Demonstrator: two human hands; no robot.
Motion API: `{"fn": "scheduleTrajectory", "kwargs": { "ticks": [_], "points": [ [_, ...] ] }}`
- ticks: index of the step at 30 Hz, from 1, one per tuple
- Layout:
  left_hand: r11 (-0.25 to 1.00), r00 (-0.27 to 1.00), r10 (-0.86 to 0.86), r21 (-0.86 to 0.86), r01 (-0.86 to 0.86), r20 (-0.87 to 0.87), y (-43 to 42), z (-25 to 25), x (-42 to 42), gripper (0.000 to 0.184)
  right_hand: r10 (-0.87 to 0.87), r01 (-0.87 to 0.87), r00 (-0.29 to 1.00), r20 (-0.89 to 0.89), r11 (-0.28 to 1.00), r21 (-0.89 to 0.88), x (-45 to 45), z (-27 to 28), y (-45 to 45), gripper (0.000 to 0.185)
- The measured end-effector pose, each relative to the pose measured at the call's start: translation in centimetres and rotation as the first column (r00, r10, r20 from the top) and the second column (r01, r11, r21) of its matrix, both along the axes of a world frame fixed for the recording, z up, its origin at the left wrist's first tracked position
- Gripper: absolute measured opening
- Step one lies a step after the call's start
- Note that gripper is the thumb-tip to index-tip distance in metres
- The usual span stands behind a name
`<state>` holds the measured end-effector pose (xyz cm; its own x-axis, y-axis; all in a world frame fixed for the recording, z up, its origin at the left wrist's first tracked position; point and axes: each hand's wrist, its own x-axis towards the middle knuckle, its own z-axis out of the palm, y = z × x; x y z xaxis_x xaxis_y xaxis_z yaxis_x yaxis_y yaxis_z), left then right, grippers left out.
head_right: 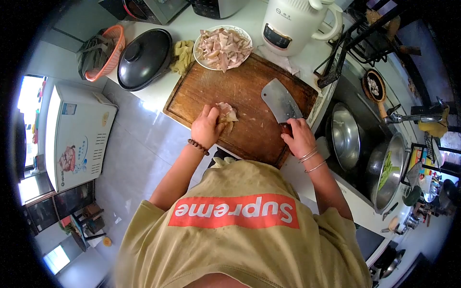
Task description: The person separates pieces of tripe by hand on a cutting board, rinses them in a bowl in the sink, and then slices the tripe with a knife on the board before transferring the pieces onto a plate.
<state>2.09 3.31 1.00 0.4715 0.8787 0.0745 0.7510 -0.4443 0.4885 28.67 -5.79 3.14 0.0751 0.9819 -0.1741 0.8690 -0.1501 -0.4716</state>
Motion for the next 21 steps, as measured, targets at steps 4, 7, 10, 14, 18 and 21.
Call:
{"fn": "scheduleTrajectory", "kwargs": {
  "ticks": [4,7,10,14,18,21],
  "points": [
    [0.999,0.997,0.031,0.006,-0.032,0.073,-0.26,0.17,0.15,0.034,0.009,-0.009,1.0,0.011,1.0,0.003,0.05,-0.21,0.0,0.04],
    [1.0,0.998,0.014,-0.001,-0.014,0.054,-0.2,0.51,0.31,0.035,0.007,-0.007,1.0,-0.001,1.0,0.018,-0.03,-0.18,0.02,0.039],
    [0.999,1.0,-0.022,-0.026,0.023,0.02,0.03,0.22,0.25,0.037,0.019,-0.019,1.0,0.004,1.0,0.012,0.01,-0.18,0.06,0.039],
    [0.996,0.999,-0.039,-0.078,0.038,-0.013,-0.17,0.46,0.21,0.038,0.012,-0.012,1.0,0.001,1.0,0.02,-0.01,-0.47,0.03,0.039],
    [0.997,0.998,-0.05,-0.053,0.051,0.029,-0.28,0.02,0.01,0.033,-0.016,0.016,1.0,-0.007,1.0,0.01,-0.03,-0.42,-0.06,0.039],
    [0.998,0.997,-0.008,-0.062,0.013,0.081,-0.44,-0.23,-0.03,0.027,-0.021,0.019,0.999,0.029,0.998,0.065,-0.16,-0.36,-0.08,0.039]
  ]
}}
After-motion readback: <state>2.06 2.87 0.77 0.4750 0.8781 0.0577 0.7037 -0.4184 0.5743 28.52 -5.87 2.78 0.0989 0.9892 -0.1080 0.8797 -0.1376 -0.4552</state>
